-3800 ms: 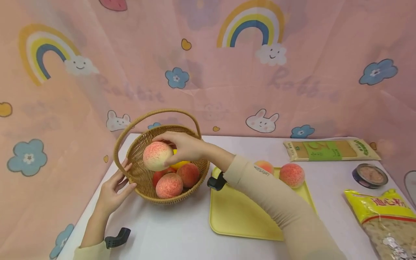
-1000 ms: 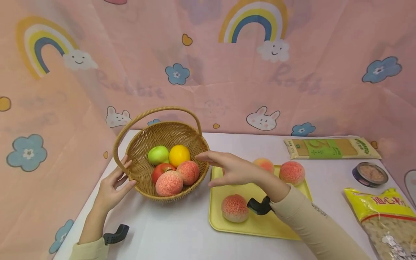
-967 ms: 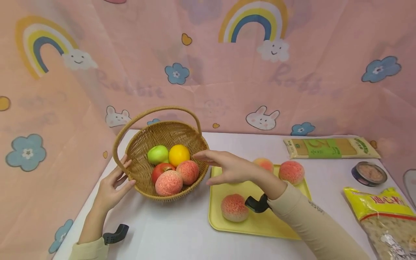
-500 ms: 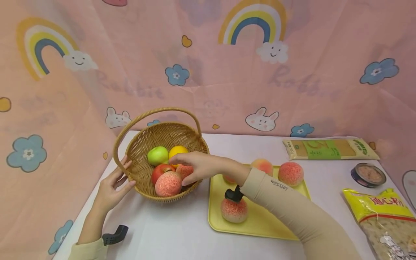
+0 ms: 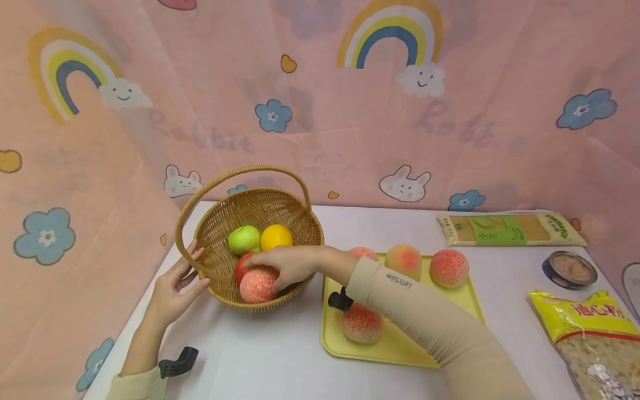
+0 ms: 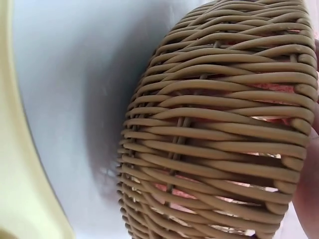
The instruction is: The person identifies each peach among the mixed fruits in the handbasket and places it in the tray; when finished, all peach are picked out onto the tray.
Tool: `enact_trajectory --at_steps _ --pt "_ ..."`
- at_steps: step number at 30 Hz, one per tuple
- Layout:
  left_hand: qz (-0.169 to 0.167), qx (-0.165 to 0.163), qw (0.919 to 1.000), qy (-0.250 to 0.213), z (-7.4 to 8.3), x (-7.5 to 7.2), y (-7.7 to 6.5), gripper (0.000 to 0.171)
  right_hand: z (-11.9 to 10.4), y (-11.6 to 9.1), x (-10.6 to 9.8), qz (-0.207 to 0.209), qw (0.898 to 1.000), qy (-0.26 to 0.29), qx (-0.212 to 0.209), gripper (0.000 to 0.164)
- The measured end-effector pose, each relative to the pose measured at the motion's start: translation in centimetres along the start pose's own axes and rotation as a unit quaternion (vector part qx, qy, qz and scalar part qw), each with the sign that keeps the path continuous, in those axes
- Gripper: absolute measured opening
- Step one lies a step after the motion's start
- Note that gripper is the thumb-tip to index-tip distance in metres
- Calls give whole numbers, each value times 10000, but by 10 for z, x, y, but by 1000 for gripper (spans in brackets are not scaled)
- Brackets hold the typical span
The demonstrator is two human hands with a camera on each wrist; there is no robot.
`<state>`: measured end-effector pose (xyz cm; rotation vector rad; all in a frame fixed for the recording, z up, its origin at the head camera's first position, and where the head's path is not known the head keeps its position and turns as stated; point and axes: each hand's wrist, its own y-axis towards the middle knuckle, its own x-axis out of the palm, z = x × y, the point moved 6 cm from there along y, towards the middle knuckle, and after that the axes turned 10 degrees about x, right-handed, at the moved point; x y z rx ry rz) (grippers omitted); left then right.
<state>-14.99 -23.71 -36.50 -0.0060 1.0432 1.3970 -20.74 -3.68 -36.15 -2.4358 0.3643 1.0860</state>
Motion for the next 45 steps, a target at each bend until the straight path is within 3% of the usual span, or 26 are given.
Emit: enact_trajectory --at_steps 10,19,25,34,45 --pt "14 27 10000 30 3 1 2 60 -1 2 3 -122 9988 -465 64 66" --pt "18 48 10000 -72 1 2 1 61 4 2 0 182 9998 -21 10 63" --pt "30 38 10000 -84 0 2 0 60 4 -8 -13 694 9972 221 -143 65" --pt "200 74 9997 -145 -4 1 -6 60 13 -45 -31 1196 9884 938 45 65" --pt "122 66 9998 -130 -2 1 -1 60 54 -121 -33 1964 9649 1734 182 64"
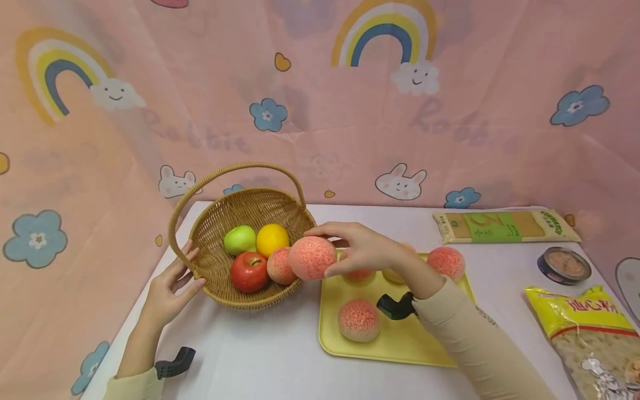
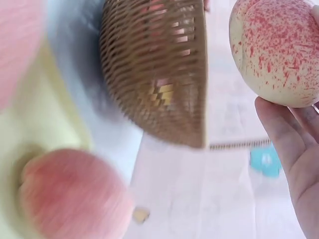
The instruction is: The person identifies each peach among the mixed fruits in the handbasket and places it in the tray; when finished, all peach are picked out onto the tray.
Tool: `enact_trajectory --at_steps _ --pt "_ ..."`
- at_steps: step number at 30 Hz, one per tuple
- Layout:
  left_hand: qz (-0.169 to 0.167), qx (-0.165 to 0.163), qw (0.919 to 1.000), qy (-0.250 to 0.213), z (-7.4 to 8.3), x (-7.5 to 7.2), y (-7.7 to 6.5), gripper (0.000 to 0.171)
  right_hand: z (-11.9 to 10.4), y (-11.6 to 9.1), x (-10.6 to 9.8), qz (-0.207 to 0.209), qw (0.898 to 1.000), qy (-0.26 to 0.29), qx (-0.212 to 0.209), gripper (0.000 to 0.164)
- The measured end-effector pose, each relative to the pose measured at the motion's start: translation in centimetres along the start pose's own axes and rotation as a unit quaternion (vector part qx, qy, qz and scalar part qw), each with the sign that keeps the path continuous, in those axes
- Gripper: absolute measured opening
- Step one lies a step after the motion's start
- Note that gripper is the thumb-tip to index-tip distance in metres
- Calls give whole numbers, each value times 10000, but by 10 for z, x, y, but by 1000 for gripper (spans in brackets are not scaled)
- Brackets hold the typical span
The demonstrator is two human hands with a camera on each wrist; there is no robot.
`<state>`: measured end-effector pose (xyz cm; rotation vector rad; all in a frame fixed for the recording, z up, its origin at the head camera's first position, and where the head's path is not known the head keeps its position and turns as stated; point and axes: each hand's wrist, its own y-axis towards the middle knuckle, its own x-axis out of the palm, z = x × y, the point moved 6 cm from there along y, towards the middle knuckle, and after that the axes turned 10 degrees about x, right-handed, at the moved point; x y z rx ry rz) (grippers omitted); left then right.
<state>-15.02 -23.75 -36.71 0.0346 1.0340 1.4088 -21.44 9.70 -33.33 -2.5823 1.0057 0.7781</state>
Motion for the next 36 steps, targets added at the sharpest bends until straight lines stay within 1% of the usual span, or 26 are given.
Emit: enact_trajectory --at_steps 4,7,9,12,15,18,22,25,29,31,36 --pt "19 41 10000 -30 1 0 0 60 22 -34 -9 490 9987 119 71 64" --pt "78 109 9999 -65 3 -2 0 60 37 -59 -10 764 9967 258 84 64" --pt "107 161 9998 -110 2 -2 0 60 46 -76 -8 913 9950 401 104 65" --pt "96 154 9997 -152 1 -2 0 59 59 -99 -4 1183 9913 549 159 66" --pt "73 142 9997 -205 0 -1 0 60 71 -119 1 1336 9868 893 204 66" --pt "66 129 9996 -223 0 -1 1 60 84 -135 8 1430 9810 1227 469 64" --pt "59 93 9997 -233 -1 0 0 60 102 -152 16 1560 9701 1398 1224 62" --pt "46 20 9998 -214 -2 -1 0 60 112 -160 20 1545 9638 1432 1634 62" --pt "37 -25 9998 -188 -1 -1 -1 60 122 -167 26 1472 9601 1473 1867 62" --pt "37 -10 9998 -188 -1 0 0 61 126 -169 28 1465 9577 1509 1962 61" --pt "50 58 9997 -220 0 0 1 61 134 -171 36 1300 9513 1580 2304 62"
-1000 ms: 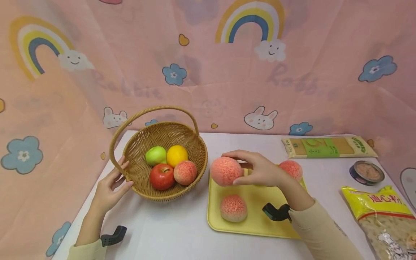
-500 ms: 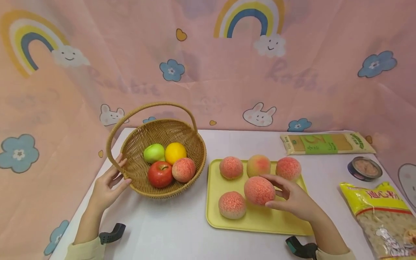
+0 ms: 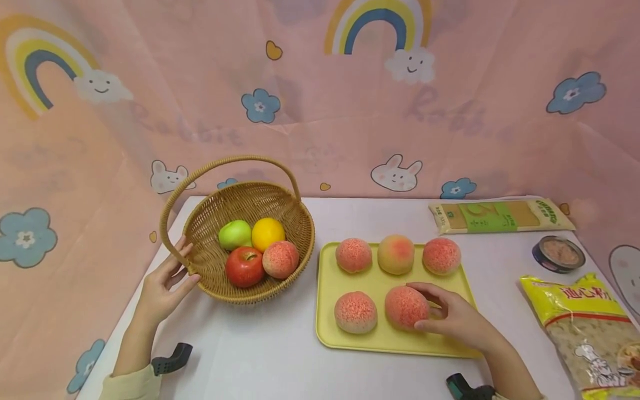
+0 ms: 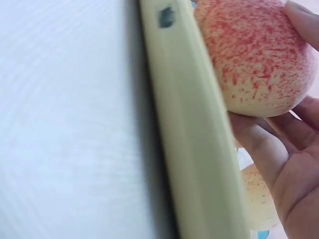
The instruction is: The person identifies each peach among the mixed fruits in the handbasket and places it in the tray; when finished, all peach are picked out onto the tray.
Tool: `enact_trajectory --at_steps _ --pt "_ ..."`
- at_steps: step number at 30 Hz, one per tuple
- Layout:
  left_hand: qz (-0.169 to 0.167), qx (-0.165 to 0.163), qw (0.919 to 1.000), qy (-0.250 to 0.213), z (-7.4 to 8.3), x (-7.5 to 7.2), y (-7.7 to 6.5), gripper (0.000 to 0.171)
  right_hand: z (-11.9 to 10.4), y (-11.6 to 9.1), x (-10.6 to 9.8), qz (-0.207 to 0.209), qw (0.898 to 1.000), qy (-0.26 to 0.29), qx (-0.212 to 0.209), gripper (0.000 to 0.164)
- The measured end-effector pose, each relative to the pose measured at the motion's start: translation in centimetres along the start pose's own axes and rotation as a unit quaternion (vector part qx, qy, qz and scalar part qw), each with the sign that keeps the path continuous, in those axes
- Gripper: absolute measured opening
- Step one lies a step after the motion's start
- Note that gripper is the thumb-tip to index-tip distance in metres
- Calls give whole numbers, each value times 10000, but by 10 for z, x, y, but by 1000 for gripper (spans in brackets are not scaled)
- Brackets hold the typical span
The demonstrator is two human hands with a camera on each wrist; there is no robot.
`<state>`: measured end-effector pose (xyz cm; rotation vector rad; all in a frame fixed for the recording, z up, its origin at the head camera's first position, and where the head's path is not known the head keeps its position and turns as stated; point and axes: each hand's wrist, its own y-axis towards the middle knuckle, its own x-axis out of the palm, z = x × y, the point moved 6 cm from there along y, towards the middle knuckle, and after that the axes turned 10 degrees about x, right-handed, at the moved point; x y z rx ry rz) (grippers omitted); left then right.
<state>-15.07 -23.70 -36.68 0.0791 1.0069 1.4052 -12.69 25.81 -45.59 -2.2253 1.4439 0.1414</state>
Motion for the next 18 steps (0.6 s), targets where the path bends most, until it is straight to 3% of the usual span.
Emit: enact_trajectory --at_steps 5,18 --pt "6 -20 10000 -33 -1 0 -1 61 4 2 2 -107 9995 -152 239 64" --pt "-69 -125 9998 108 0 0 0 60 11 1 9 -757 9967 -285 55 69"
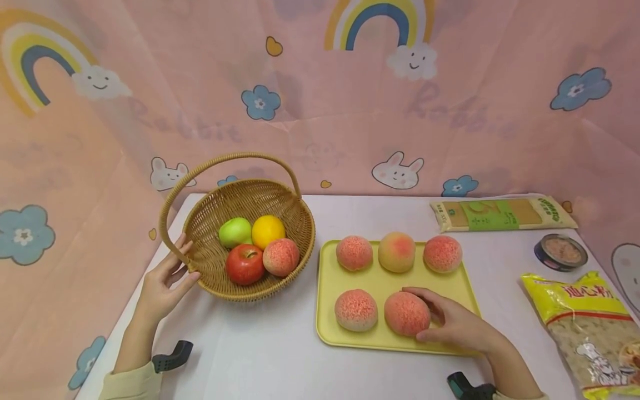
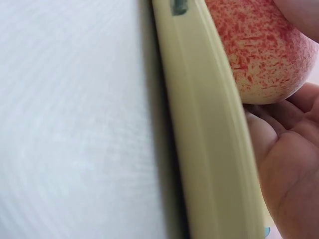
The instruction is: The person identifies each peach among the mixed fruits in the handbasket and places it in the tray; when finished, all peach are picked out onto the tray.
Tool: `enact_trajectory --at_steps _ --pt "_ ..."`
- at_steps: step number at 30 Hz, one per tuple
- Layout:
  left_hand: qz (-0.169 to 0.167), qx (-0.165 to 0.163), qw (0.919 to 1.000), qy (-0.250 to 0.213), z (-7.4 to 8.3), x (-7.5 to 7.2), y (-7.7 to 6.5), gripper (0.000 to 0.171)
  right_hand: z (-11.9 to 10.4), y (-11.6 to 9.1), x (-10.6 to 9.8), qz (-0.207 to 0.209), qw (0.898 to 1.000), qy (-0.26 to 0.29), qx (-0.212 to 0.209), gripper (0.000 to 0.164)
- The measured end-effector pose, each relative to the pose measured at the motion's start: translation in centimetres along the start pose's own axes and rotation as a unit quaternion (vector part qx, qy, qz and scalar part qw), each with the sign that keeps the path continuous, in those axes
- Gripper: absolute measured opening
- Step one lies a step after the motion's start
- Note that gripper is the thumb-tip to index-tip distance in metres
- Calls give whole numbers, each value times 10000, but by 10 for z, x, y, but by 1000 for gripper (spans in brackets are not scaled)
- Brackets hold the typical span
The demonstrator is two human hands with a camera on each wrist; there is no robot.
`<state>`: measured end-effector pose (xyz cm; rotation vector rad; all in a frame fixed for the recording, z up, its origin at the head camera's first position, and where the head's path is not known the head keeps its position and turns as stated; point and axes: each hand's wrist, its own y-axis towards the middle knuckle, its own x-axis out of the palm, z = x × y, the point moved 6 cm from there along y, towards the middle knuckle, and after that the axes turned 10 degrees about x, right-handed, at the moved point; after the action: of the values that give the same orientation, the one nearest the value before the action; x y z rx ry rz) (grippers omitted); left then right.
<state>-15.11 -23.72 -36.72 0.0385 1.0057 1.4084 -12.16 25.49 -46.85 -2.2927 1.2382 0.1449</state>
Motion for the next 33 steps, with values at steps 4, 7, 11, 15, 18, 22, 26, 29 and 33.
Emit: enact_trajectory --at_steps 4,7,11,15,18,22,26,29,33 --pt "0 67 9999 -85 0 0 0 60 -5 -3 -1 83 9995 -12 -300 70" --pt "10 116 9999 -126 1 0 0 60 -16 -7 -4 305 9966 -25 -765 68" --pt "32 143 9998 -128 2 0 0 60 -38 -13 -9 674 9913 -173 -1114 66" --pt "42 136 9998 -132 1 0 1 60 -59 -12 -12 786 9869 -419 -1343 66" --pt "27 120 9999 -117 1 0 1 61 -74 -8 -13 718 9837 -605 -1533 66" --pt "9 98 9999 -23 1 1 0 61 -94 2 -13 589 9795 -861 -1723 67" --pt "-9 57 10000 73 1 1 0 61 -117 16 -10 382 9717 -1082 -2064 67" --pt "-22 40 9999 117 1 0 0 61 -134 27 -7 214 9686 -1137 -2199 66" --pt "-10 74 9998 160 3 0 1 61 -154 44 -3 22 9699 -1152 -2145 65"
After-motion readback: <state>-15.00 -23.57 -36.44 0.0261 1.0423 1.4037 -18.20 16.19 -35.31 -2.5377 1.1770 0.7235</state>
